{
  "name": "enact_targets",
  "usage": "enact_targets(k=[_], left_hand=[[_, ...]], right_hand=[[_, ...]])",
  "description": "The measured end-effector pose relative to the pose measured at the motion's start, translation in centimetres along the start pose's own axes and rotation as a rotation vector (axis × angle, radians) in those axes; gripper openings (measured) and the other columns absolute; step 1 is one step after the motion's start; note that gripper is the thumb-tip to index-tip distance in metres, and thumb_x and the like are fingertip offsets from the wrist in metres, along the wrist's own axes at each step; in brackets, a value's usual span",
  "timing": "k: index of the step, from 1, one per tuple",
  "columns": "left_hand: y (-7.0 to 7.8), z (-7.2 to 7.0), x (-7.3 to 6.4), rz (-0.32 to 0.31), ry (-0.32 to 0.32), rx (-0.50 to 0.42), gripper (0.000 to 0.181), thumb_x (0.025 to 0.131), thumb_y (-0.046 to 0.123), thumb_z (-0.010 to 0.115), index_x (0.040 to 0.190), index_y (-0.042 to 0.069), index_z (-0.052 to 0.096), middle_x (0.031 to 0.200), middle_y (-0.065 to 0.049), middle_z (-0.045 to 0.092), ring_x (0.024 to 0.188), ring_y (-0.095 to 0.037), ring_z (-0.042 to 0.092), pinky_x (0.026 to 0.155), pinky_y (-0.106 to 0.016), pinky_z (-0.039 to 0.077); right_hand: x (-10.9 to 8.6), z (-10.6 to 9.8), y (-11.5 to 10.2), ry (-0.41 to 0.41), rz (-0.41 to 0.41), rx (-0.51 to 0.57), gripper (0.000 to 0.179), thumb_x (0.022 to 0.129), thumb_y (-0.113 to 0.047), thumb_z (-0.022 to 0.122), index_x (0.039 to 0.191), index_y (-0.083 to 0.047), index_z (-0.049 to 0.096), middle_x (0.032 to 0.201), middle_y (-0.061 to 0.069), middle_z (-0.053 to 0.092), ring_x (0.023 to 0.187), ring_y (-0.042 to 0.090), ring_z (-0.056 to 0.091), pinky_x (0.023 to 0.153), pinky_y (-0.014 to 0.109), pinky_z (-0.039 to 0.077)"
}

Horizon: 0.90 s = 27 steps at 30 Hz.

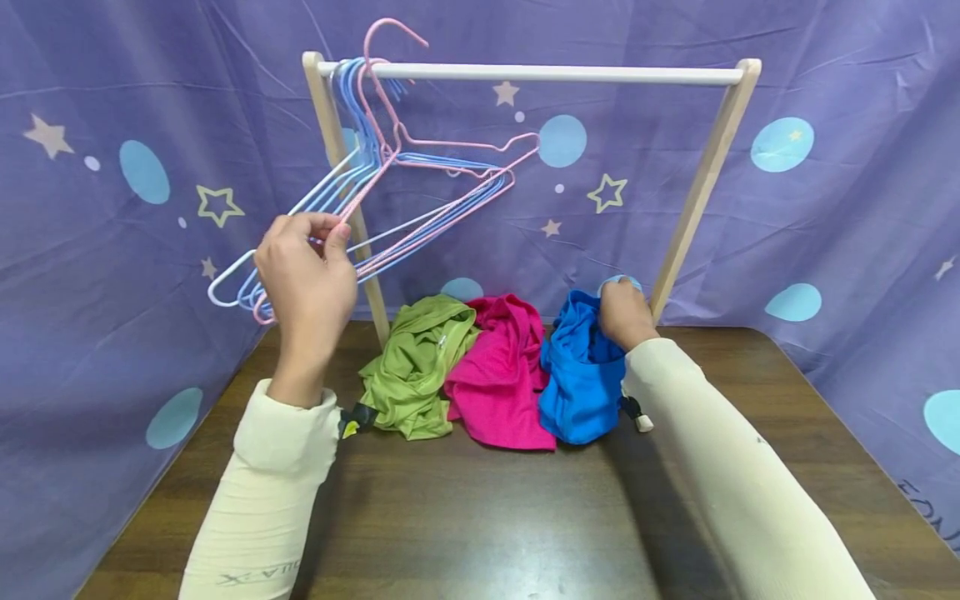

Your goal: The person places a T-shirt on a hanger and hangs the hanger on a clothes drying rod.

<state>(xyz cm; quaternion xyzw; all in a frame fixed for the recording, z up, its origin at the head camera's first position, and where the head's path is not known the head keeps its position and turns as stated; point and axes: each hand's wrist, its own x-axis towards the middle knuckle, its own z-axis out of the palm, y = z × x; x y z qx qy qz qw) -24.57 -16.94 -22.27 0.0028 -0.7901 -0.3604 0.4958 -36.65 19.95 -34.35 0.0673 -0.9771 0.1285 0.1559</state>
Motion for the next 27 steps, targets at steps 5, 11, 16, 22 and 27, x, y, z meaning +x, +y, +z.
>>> enact_targets(k=[5, 11, 16, 22, 27], left_hand=[[0.7, -0.1, -0.8, 0.008, -0.015, -0.031, 0.013, 0.095, 0.012, 0.072, 0.098, 0.000, 0.076, 0.089, -0.016, 0.068, 0.086, -0.032, 0.062, 0.096, -0.041, 0.038], [1.2, 0.3, -2.3, 0.043, -0.033, -0.073, 0.010, 0.093, 0.008, 0.073, 0.095, -0.002, 0.076, 0.087, -0.016, 0.067, 0.076, -0.028, 0.061, 0.087, -0.041, 0.042], [0.9, 0.8, -3.5, 0.084, -0.062, -0.085, 0.010, 0.091, 0.007, 0.074, 0.094, -0.003, 0.075, 0.084, -0.017, 0.067, 0.075, -0.032, 0.060, 0.085, -0.045, 0.040], [0.7, 1.1, -4.7, 0.063, -0.107, -0.081, 0.008, 0.091, 0.006, 0.075, 0.093, -0.002, 0.076, 0.083, -0.016, 0.067, 0.073, -0.031, 0.059, 0.085, -0.045, 0.040], [0.5, 1.5, -5.5, 0.063, -0.158, -0.073, 0.009, 0.091, 0.007, 0.075, 0.093, -0.001, 0.076, 0.084, -0.016, 0.067, 0.071, -0.030, 0.061, 0.082, -0.045, 0.042]], right_hand=[[0.1, -0.4, -0.1, 0.067, 0.042, 0.068, 0.027, 0.096, -0.004, 0.045, 0.106, 0.018, 0.057, 0.099, 0.040, 0.062, 0.094, 0.057, 0.064, 0.080, 0.066, 0.053], [0.2, -1.4, -0.3, 0.160, 0.121, 0.300, 0.033, 0.096, -0.003, 0.036, 0.111, 0.015, 0.060, 0.106, 0.037, 0.065, 0.103, 0.055, 0.063, 0.086, 0.063, 0.051], [0.3, -2.5, -0.6, 0.120, 0.204, 0.459, 0.046, 0.088, -0.002, 0.036, 0.121, 0.010, 0.066, 0.118, 0.031, 0.066, 0.113, 0.047, 0.060, 0.096, 0.051, 0.049], [0.1, -3.4, -1.1, 0.028, 0.279, 0.579, 0.038, 0.101, -0.014, 0.044, 0.119, 0.008, 0.069, 0.121, 0.026, 0.065, 0.111, 0.038, 0.057, 0.091, 0.043, 0.046], [0.1, -3.4, -1.2, 0.015, 0.331, 0.574, 0.034, 0.099, -0.024, 0.065, 0.116, 0.005, 0.070, 0.120, 0.023, 0.066, 0.120, 0.038, 0.056, 0.101, 0.046, 0.047]])
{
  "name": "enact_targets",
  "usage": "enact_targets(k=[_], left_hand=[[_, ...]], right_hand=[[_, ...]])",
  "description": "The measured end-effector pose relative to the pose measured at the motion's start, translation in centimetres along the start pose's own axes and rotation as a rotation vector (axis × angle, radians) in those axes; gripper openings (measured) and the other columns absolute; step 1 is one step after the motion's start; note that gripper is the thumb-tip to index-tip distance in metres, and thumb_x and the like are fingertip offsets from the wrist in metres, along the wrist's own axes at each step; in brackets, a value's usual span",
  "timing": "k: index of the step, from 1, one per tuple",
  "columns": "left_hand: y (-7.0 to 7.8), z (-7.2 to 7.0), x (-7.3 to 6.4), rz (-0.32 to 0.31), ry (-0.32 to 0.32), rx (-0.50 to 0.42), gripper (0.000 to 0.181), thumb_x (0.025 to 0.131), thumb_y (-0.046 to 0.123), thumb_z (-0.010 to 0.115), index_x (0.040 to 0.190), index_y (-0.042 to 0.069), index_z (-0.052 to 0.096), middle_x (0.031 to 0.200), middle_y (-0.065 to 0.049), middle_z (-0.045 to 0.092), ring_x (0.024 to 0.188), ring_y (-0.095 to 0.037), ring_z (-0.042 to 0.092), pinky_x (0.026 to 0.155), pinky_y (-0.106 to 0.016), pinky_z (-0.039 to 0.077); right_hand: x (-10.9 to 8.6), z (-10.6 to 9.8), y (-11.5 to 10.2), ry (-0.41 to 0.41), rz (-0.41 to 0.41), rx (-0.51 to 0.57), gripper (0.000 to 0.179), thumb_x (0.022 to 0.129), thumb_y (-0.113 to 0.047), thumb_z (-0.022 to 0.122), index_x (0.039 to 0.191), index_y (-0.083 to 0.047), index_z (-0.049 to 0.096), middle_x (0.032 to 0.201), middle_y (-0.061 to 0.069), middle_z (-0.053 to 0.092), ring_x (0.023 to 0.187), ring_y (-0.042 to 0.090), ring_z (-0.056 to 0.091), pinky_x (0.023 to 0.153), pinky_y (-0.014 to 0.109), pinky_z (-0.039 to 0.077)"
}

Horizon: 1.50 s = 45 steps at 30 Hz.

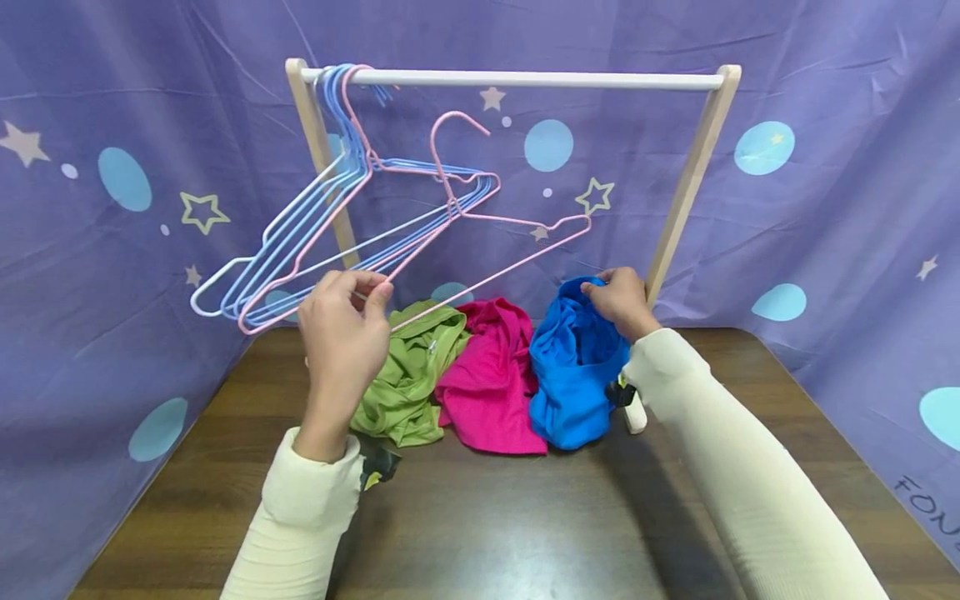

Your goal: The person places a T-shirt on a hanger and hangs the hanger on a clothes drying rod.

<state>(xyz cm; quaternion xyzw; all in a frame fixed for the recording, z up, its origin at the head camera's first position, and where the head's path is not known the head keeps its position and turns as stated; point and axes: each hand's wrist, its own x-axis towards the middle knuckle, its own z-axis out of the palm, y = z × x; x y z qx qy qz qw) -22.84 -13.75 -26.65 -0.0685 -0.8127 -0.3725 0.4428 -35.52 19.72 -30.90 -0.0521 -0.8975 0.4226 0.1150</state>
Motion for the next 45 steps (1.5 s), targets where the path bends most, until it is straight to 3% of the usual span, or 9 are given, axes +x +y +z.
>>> enact_targets(k=[5, 11, 19, 24, 33, 38, 45], left_hand=[[-0.5, 0.2, -0.4, -0.003, -0.057, 0.028, 0.007, 0.091, 0.007, 0.075, 0.091, 0.000, 0.076, 0.082, -0.016, 0.068, 0.069, -0.029, 0.061, 0.080, -0.045, 0.042], [-1.0, 0.5, -0.8, -0.039, -0.139, 0.062, 0.006, 0.092, 0.009, 0.074, 0.091, 0.003, 0.076, 0.082, -0.013, 0.067, 0.071, -0.029, 0.060, 0.081, -0.046, 0.042], [-1.0, 1.0, -1.1, -0.026, -0.196, 0.080, 0.006, 0.092, 0.010, 0.074, 0.090, 0.004, 0.076, 0.082, -0.012, 0.067, 0.074, -0.030, 0.062, 0.079, -0.047, 0.043], [-0.7, 1.6, -1.4, -0.024, -0.236, 0.089, 0.007, 0.092, 0.013, 0.074, 0.091, 0.006, 0.076, 0.083, -0.010, 0.066, 0.078, -0.030, 0.062, 0.079, -0.049, 0.045], [-0.2, 2.5, -2.1, -0.038, -0.236, 0.086, 0.007, 0.092, 0.011, 0.073, 0.089, 0.004, 0.074, 0.081, -0.010, 0.065, 0.077, -0.030, 0.060, 0.077, -0.048, 0.045], [0.1, 3.2, -2.6, -0.036, -0.244, 0.077, 0.008, 0.092, 0.011, 0.072, 0.088, 0.004, 0.073, 0.082, -0.010, 0.064, 0.079, -0.031, 0.060, 0.075, -0.048, 0.046], [0.3, 3.6, -2.8, -0.045, -0.235, 0.065, 0.007, 0.091, 0.009, 0.073, 0.090, 0.002, 0.072, 0.081, -0.011, 0.063, 0.081, -0.032, 0.059, 0.076, -0.048, 0.045]], right_hand=[[0.1, 0.3, 0.1, 0.048, -0.016, 0.021, 0.029, 0.101, -0.020, 0.060, 0.112, 0.005, 0.070, 0.115, 0.021, 0.066, 0.113, 0.037, 0.057, 0.097, 0.046, 0.047], [0.4, 0.3, -0.2, 0.096, -0.051, 0.004, 0.027, 0.104, -0.015, 0.047, 0.107, 0.007, 0.061, 0.116, 0.025, 0.063, 0.116, 0.042, 0.056, 0.103, 0.050, 0.044], [0.7, 0.2, -0.2, 0.090, -0.062, 0.000, 0.026, 0.104, -0.017, 0.045, 0.108, 0.006, 0.057, 0.117, 0.026, 0.061, 0.119, 0.043, 0.054, 0.106, 0.049, 0.042], [0.8, 0.1, 0.0, 0.140, -0.072, -0.005, 0.024, 0.104, -0.016, 0.047, 0.106, 0.005, 0.058, 0.114, 0.026, 0.062, 0.119, 0.044, 0.055, 0.106, 0.050, 0.042], [0.6, 0.8, -0.1, 0.268, -0.180, -0.037, 0.021, 0.100, -0.014, 0.057, 0.101, 0.005, 0.066, 0.095, 0.022, 0.066, 0.100, 0.044, 0.062, 0.091, 0.053, 0.048], [0.3, 1.4, -0.4, 0.323, -0.245, -0.070, 0.021, 0.099, -0.013, 0.059, 0.105, 0.006, 0.068, 0.102, 0.026, 0.070, 0.105, 0.048, 0.063, 0.094, 0.055, 0.048], [0.0, 2.1, -1.1, 0.341, -0.282, -0.022, 0.026, 0.100, -0.009, 0.056, 0.111, 0.008, 0.072, 0.109, 0.027, 0.072, 0.112, 0.048, 0.062, 0.101, 0.053, 0.047]])
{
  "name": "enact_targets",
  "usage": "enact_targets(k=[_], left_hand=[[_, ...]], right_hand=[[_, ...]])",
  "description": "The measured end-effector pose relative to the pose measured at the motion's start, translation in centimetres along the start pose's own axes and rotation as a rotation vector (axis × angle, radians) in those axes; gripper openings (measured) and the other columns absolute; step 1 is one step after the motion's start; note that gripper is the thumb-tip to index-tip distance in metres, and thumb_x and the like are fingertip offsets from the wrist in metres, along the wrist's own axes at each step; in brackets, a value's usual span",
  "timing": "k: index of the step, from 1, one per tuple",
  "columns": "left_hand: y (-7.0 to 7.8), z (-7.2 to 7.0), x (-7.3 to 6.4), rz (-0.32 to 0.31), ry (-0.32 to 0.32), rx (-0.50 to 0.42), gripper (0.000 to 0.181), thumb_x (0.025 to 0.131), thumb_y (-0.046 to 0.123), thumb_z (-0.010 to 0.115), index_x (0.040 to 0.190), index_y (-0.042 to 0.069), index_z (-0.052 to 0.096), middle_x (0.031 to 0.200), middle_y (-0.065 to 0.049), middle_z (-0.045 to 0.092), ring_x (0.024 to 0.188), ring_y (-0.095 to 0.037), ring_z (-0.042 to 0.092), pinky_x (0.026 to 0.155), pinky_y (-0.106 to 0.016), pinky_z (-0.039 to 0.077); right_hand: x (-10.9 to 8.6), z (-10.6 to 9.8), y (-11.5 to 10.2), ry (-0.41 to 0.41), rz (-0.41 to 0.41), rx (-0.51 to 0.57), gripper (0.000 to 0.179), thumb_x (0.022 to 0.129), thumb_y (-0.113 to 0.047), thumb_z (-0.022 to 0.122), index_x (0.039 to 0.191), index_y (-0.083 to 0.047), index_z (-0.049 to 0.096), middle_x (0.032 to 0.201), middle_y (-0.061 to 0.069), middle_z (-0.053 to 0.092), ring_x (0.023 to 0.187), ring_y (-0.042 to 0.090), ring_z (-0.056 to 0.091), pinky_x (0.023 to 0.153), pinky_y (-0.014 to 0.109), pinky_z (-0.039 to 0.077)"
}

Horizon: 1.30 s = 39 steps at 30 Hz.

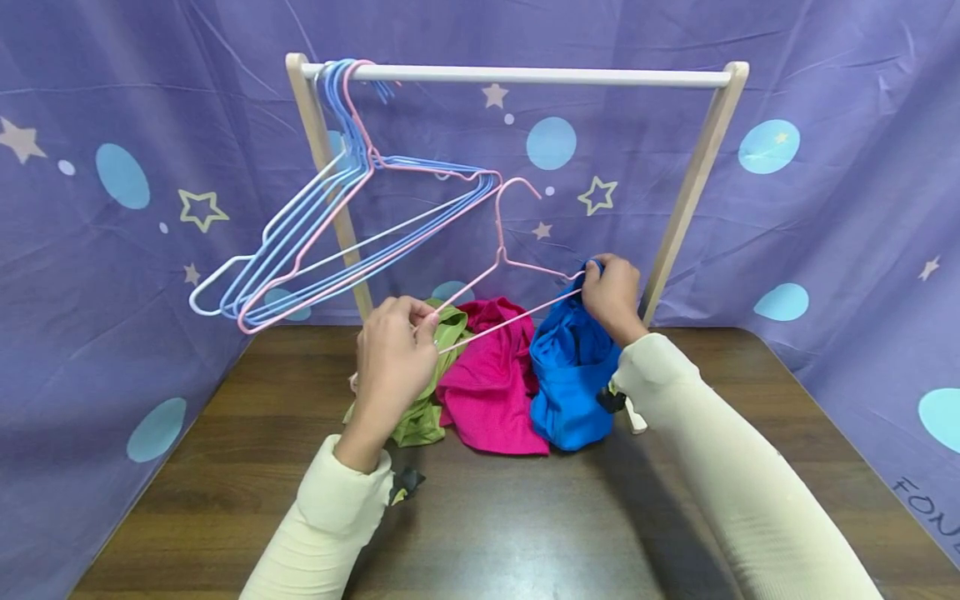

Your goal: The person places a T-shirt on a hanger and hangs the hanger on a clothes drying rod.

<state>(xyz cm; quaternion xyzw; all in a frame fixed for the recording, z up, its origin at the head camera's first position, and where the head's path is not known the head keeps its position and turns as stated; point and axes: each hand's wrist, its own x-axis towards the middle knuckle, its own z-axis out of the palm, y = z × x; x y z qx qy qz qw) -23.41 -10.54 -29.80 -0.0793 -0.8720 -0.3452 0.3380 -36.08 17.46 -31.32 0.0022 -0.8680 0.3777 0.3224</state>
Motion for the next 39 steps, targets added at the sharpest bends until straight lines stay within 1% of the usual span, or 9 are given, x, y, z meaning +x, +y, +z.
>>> enact_targets(k=[7, 13, 17, 21, 25, 28, 31, 33, 39], left_hand=[[0.3, 0.5, -0.3, -0.012, -0.019, -0.009, 0.008, 0.094, 0.010, 0.070, 0.091, 0.002, 0.070, 0.086, -0.012, 0.064, 0.085, -0.033, 0.059, 0.082, -0.047, 0.045], [0.1, 0.8, -0.4, -0.009, -0.018, -0.002, 0.007, 0.095, 0.008, 0.067, 0.093, 0.002, 0.069, 0.088, -0.012, 0.063, 0.087, -0.034, 0.058, 0.083, -0.047, 0.045], [0.0, 1.0, -0.4, -0.006, -0.020, -0.005, 0.006, 0.096, 0.007, 0.067, 0.093, 0.002, 0.068, 0.089, -0.013, 0.063, 0.088, -0.034, 0.057, 0.084, -0.047, 0.045], [-0.1, 1.2, -0.4, -0.005, -0.015, -0.015, 0.006, 0.096, 0.006, 0.066, 0.094, 0.001, 0.068, 0.090, -0.014, 0.064, 0.089, -0.035, 0.058, 0.085, -0.048, 0.045], [-0.2, 1.0, -0.3, -0.017, 0.002, -0.027, 0.006, 0.095, 0.006, 0.067, 0.094, 0.001, 0.068, 0.090, -0.015, 0.063, 0.088, -0.036, 0.058, 0.082, -0.049, 0.045], [-0.4, 0.8, -0.1, -0.028, 0.009, -0.029, 0.006, 0.095, 0.006, 0.067, 0.093, 0.001, 0.067, 0.089, -0.015, 0.063, 0.088, -0.036, 0.058, 0.081, -0.050, 0.045], [-0.5, 0.8, 0.1, -0.039, -0.003, -0.028, 0.006, 0.095, 0.006, 0.067, 0.093, 0.001, 0.067, 0.089, -0.015, 0.063, 0.089, -0.036, 0.058, 0.082, -0.050, 0.045], [-0.5, 0.7, 0.1, -0.046, -0.016, -0.025, 0.006, 0.095, 0.007, 0.067, 0.093, 0.001, 0.067, 0.089, -0.015, 0.063, 0.090, -0.036, 0.058, 0.083, -0.050, 0.045], [-0.5, 0.5, 0.1, -0.045, -0.003, -0.028, 0.007, 0.096, 0.007, 0.067, 0.092, 0.001, 0.067, 0.089, -0.015, 0.063, 0.089, -0.036, 0.059, 0.083, -0.050, 0.045]], right_hand=[[-0.6, -0.1, -1.2, -0.046, 0.076, 0.062, 0.030, 0.104, -0.014, 0.053, 0.113, 0.005, 0.074, 0.111, 0.023, 0.073, 0.114, 0.043, 0.063, 0.101, 0.050, 0.047], [-1.4, -0.2, -2.9, -0.164, 0.246, 0.263, 0.032, 0.107, -0.015, 0.050, 0.122, 0.003, 0.071, 0.119, 0.019, 0.070, 0.114, 0.029, 0.061, 0.099, 0.041, 0.050], [-1.9, -0.3, -4.0, -0.197, 0.278, 0.354, 0.032, 0.108, -0.015, 0.050, 0.125, 0.003, 0.070, 0.120, 0.018, 0.068, 0.110, 0.024, 0.059, 0.093, 0.036, 0.050], [-2.3, -0.6, -5.0, -0.234, 0.211, 0.362, 0.031, 0.107, -0.015, 0.051, 0.127, 0.001, 0.070, 0.113, 0.012, 0.070, 0.099, 0.013, 0.058, 0.084, 0.026, 0.048], [-1.9, -1.7, -5.5, -0.365, 0.099, 0.315, 0.038, 0.105, -0.009, 0.044, 0.135, -0.005, 0.066, 0.095, 0.008, 0.063, 0.071, 0.009, 0.049, 0.058, 0.024, 0.040], [-0.9, -2.7, -4.8, -0.460, -0.099, 0.175, 0.050, 0.095, 0.003, 0.039, 0.136, -0.005, 0.066, 0.102, 0.016, 0.065, 0.080, 0.022, 0.057, 0.065, 0.032, 0.042], [0.1, -3.5, -3.8, -0.492, -0.304, 0.011, 0.048, 0.093, 0.008, 0.042, 0.133, -0.003, 0.068, 0.133, 0.023, 0.060, 0.124, 0.035, 0.051, 0.100, 0.046, 0.042], [0.7, -3.8, -3.1, -0.496, -0.393, -0.052, 0.040, 0.096, 0.007, 0.048, 0.129, -0.002, 0.070, 0.138, 0.026, 0.056, 0.132, 0.042, 0.048, 0.111, 0.055, 0.035], [1.6, -4.4, -1.9, -0.475, -0.520, -0.169, 0.017, 0.101, -0.006, 0.063, 0.116, -0.002, 0.070, 0.114, 0.016, 0.072, 0.103, 0.034, 0.068, 0.092, 0.051, 0.054]])
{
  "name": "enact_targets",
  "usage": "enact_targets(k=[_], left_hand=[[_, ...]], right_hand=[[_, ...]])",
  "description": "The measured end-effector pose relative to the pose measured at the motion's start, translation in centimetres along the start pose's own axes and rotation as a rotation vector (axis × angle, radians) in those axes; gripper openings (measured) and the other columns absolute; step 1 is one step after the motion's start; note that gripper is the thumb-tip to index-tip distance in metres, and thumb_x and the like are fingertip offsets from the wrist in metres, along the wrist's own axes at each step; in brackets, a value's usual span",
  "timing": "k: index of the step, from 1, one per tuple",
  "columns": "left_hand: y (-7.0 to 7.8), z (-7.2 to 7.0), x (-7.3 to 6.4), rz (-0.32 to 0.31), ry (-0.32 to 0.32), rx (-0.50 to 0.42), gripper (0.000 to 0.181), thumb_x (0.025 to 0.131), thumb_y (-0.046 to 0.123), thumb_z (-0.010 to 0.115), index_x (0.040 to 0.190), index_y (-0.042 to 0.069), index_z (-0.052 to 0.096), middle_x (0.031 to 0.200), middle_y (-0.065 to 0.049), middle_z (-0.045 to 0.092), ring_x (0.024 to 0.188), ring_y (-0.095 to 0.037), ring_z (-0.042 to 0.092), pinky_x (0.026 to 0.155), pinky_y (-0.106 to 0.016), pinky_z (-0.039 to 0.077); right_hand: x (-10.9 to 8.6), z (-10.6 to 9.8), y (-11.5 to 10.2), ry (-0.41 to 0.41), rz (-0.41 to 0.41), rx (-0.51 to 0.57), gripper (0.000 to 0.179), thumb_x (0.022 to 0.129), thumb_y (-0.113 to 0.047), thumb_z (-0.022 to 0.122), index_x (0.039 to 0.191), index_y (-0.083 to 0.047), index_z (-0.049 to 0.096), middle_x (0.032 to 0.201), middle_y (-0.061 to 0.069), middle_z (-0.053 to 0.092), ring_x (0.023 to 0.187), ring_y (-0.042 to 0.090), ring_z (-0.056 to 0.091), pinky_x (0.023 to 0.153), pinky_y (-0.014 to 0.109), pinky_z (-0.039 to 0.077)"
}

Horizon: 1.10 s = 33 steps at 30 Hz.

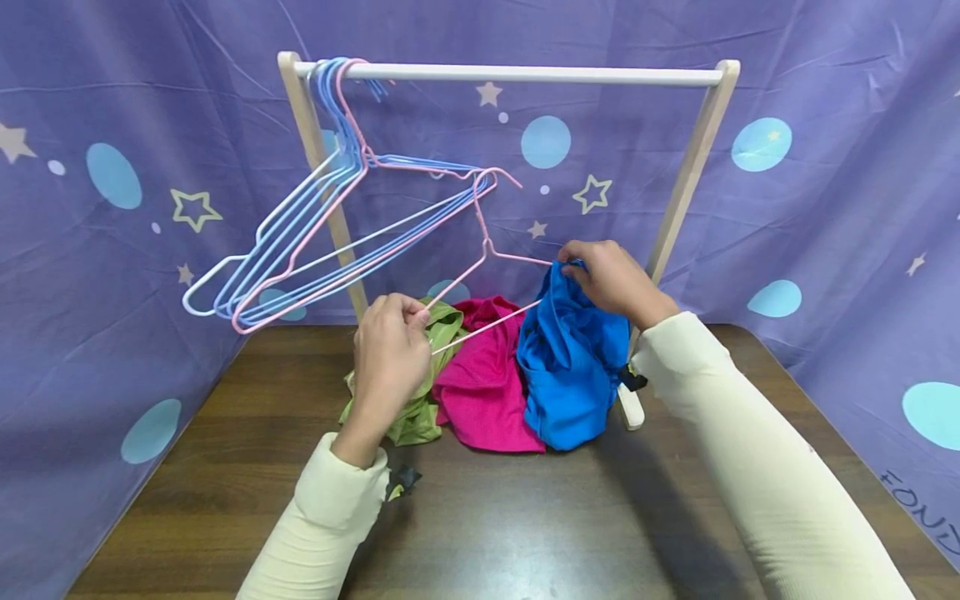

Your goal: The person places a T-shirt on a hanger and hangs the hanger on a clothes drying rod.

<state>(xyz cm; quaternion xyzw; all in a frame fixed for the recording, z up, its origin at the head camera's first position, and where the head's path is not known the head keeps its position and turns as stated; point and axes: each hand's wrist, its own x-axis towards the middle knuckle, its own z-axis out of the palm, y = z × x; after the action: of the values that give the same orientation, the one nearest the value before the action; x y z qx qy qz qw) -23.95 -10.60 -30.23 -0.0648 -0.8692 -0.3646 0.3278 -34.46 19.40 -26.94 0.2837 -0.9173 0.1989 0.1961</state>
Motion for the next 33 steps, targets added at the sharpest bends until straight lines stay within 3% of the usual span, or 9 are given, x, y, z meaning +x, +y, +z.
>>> enact_targets(k=[3, 15, 28, 33], left_hand=[[-0.1, -0.2, 0.1, 0.006, 0.005, -0.002, 0.007, 0.095, 0.007, 0.067, 0.093, 0.000, 0.068, 0.088, -0.016, 0.063, 0.088, -0.036, 0.059, 0.083, -0.050, 0.045], [-0.3, -0.5, 0.4, 0.029, 0.019, -0.007, 0.006, 0.095, 0.007, 0.068, 0.094, 0.001, 0.069, 0.088, -0.015, 0.063, 0.087, -0.035, 0.058, 0.080, -0.049, 0.045], [0.1, 0.2, 0.0, 0.068, 0.048, -0.043, 0.007, 0.096, 0.007, 0.068, 0.095, 0.001, 0.068, 0.087, -0.014, 0.062, 0.084, -0.034, 0.056, 0.079, -0.047, 0.044], [0.2, 0.4, -0.1, 0.081, 0.059, -0.065, 0.008, 0.096, 0.007, 0.068, 0.094, 0.000, 0.067, 0.086, -0.015, 0.061, 0.084, -0.033, 0.055, 0.080, -0.047, 0.044]], right_hand=[[0.0, -0.1, 0.3, 0.009, -0.038, -0.021, 0.014, 0.101, -0.006, 0.064, 0.112, -0.002, 0.070, 0.106, 0.015, 0.073, 0.095, 0.031, 0.069, 0.086, 0.049, 0.055], [0.1, 0.8, -1.0, 0.193, -0.155, 0.029, 0.011, 0.096, -0.004, 0.070, 0.105, -0.001, 0.075, 0.103, 0.015, 0.074, 0.099, 0.033, 0.069, 0.090, 0.049, 0.054], [1.0, 0.7, -4.4, 0.349, -0.292, 0.074, 0.011, 0.094, -0.002, 0.072, 0.104, 0.001, 0.074, 0.102, 0.016, 0.073, 0.102, 0.032, 0.069, 0.095, 0.047, 0.054], [1.2, 0.7, -5.8, 0.428, -0.310, 0.065, 0.013, 0.094, -0.002, 0.072, 0.106, 0.001, 0.074, 0.102, 0.016, 0.072, 0.102, 0.032, 0.067, 0.090, 0.045, 0.055]])
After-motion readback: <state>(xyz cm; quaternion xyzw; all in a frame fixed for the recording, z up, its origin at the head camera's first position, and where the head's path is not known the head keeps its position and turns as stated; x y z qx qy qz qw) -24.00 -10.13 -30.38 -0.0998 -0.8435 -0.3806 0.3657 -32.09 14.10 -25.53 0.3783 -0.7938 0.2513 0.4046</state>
